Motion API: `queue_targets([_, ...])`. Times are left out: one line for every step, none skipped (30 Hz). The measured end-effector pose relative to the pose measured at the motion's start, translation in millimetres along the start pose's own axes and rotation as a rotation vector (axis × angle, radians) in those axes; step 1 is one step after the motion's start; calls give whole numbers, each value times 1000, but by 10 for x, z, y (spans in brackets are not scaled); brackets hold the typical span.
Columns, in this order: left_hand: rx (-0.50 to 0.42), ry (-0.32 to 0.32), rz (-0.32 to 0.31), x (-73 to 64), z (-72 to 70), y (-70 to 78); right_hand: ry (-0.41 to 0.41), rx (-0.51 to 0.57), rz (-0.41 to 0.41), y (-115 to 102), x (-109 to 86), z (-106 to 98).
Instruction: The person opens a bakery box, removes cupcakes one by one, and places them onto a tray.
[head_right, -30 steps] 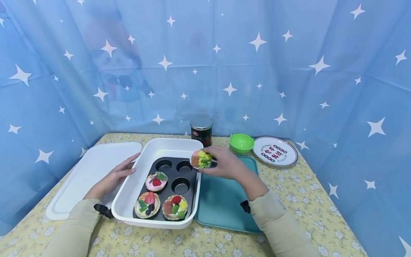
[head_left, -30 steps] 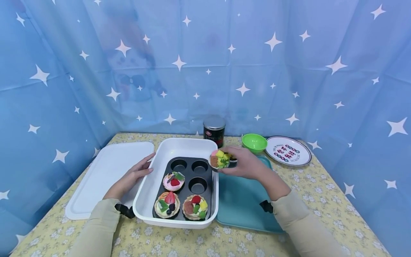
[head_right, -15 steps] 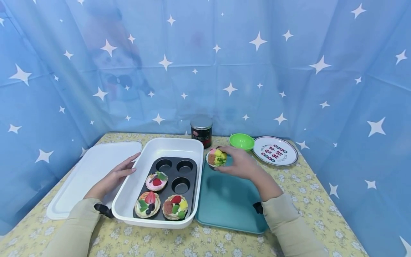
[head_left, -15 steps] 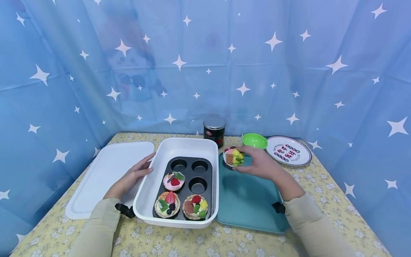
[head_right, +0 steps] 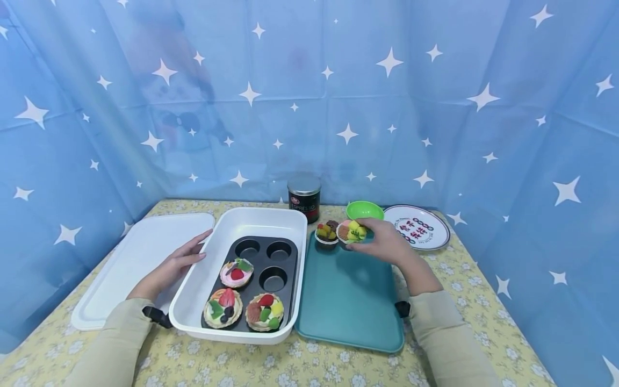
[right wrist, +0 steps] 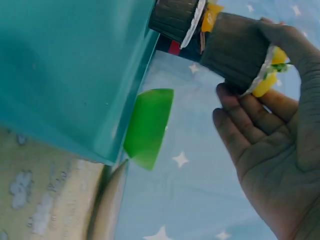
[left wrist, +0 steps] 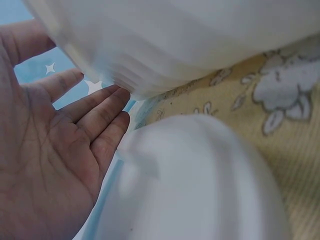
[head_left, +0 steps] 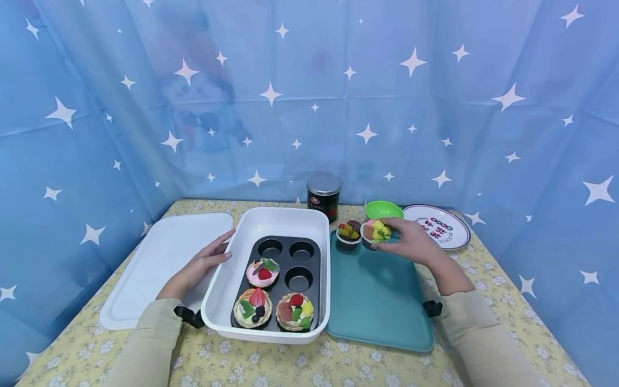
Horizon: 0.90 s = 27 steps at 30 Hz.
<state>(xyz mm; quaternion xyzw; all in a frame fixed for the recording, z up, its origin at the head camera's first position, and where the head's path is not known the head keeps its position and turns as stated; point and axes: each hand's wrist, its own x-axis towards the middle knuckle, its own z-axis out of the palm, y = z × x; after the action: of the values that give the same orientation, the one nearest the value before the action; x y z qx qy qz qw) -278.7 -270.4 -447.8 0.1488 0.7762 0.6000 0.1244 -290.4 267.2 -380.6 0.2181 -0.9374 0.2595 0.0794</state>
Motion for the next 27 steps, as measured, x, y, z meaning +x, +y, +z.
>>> queue_targets([5, 0, -1, -2, 0, 3, 1, 3, 14, 32, -2, -3])
queue_targets([5, 2, -1, -4, 1, 8, 1, 8, 25, 65, -1, -6])
queue_targets([8, 5, -4, -5, 4, 14, 3, 14, 33, 98, -2, -9])
queue_targets([11, 8, -8, -7, 6, 20, 3, 21, 38, 132, -2, -9])
queue_targets([12, 9, -9, -9, 9, 27, 3, 27, 47, 163, -1, -6])
queue_targets([17, 12, -13, -11, 13, 34, 2, 34, 56, 192, -1, -2])
queue_targets([18, 15, -16, -12, 17, 40, -2, 36, 69, 220, 0, 3])
queue_targets([14, 18, -19, -13, 22, 46, -7, 40, 78, 252, 1, 10])
queue_targets([17, 20, -24, -15, 26, 50, -12, 41, 86, 280, -1, 18])
queue_targets([19, 20, -28, -18, 27, 51, -18, 41, 96, 304, -4, 27])
queue_targets([22, 19, -31, -22, 29, 52, -23, 40, 106, 327, -6, 36])
queue_targets([23, 23, -38, -25, 32, 54, -26, 39, 112, 347, -9, 44])
queue_targets([21, 24, -41, -26, 32, 54, -29, 34, 116, 364, -12, 48])
queue_targets([23, 24, -44, -27, 31, 55, -31, 32, 119, 383, -14, 55])
queue_targets([28, 24, -46, -28, 30, 55, -30, 29, 121, 396, -15, 61])
queue_targets([28, 26, -49, -30, 30, 54, -29, 27, 123, 405, -16, 66])
queue_targets([29, 30, -51, -31, 31, 53, -28, 23, 122, 414, -14, 74])
queue_targets([29, 33, -53, -32, 32, 53, -27, 25, 122, 422, -11, 81])
queue_targets([32, 33, -50, -32, 31, 50, -28, 26, 120, 429, -7, 90])
queue_targets([36, 33, -47, -33, 29, 48, -35, 29, 117, 438, -3, 102])
queue_targets([36, 35, -48, -34, 31, 48, -43, 29, 115, 445, 1, 113])
queue_targets([32, 37, -49, -34, 31, 46, -55, 26, 112, 451, 5, 124])
queue_targets([29, 37, -48, -35, 32, 45, -67, 22, 110, 456, 8, 135])
queue_targets([29, 34, -44, -37, 33, 43, -78, 21, 109, 460, 10, 143])
queue_targets([26, 32, -42, -39, 34, 41, -88, 15, 107, 463, 10, 149])
queue_targets([21, 32, -41, -41, 35, 40, -97, 11, 106, 465, 10, 154])
queue_targets([17, 33, -42, -42, 38, 38, -102, 8, 105, 466, 9, 155])
